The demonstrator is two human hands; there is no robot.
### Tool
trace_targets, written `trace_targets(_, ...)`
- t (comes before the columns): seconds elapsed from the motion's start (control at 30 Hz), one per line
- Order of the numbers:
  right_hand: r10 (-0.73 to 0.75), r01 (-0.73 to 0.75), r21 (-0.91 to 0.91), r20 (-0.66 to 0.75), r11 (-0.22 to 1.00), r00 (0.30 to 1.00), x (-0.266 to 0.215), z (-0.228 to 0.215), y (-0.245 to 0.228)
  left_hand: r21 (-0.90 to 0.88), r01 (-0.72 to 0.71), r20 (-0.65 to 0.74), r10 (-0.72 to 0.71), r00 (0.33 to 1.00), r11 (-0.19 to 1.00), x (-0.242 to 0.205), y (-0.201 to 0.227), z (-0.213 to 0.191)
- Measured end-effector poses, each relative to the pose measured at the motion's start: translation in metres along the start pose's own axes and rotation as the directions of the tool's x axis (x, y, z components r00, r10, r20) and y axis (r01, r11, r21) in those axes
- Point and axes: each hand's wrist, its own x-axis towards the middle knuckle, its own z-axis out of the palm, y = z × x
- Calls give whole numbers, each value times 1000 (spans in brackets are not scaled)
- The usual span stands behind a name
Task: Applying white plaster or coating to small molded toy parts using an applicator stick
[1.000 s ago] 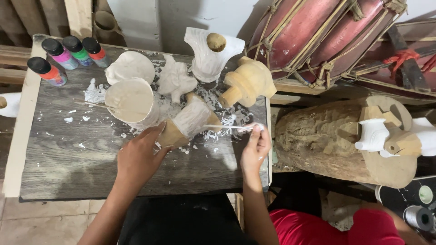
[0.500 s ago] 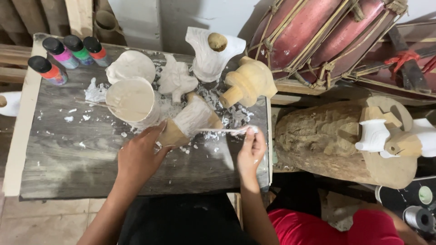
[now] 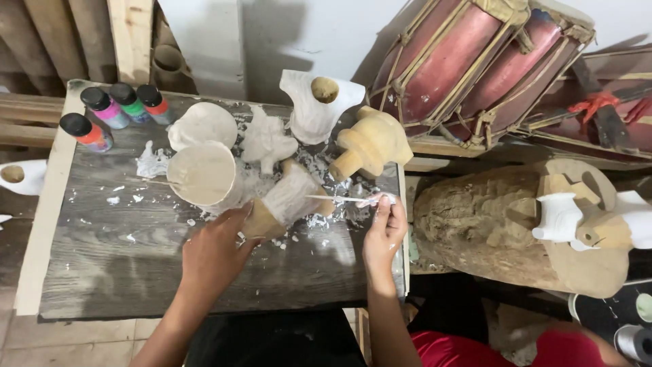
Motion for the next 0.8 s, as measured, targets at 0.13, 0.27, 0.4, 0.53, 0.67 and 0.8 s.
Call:
trace_targets(0.13,39,-39,21,20,999,999,-13,-5,14,2,6,11,-6,1000,1000,-4,7,-6)
trace_targets(0.27,14,-14,-20,-17,1000,1000,1,1,-3,28,31,16,-31,999,999,0,6,-5)
trace_targets(0.4,-8,7,-38,-23,999,1000,1,-5,10,49,37,26,-39,999,998,2,1,1)
trace_targets(0.53,46,-45,-17,38,999,998,-1,1,-15,110,54,60,-61,996,993,7,2,5)
trace_targets(0.67,26,-25,-40,30,999,999,2,-7,-7,165,46,64,-57,996,985,5,-3,15)
trace_targets(0.8,72,-60,-182,62,982,996,5,-7,-8,198,-27,38,20,999,980,15,-7,19)
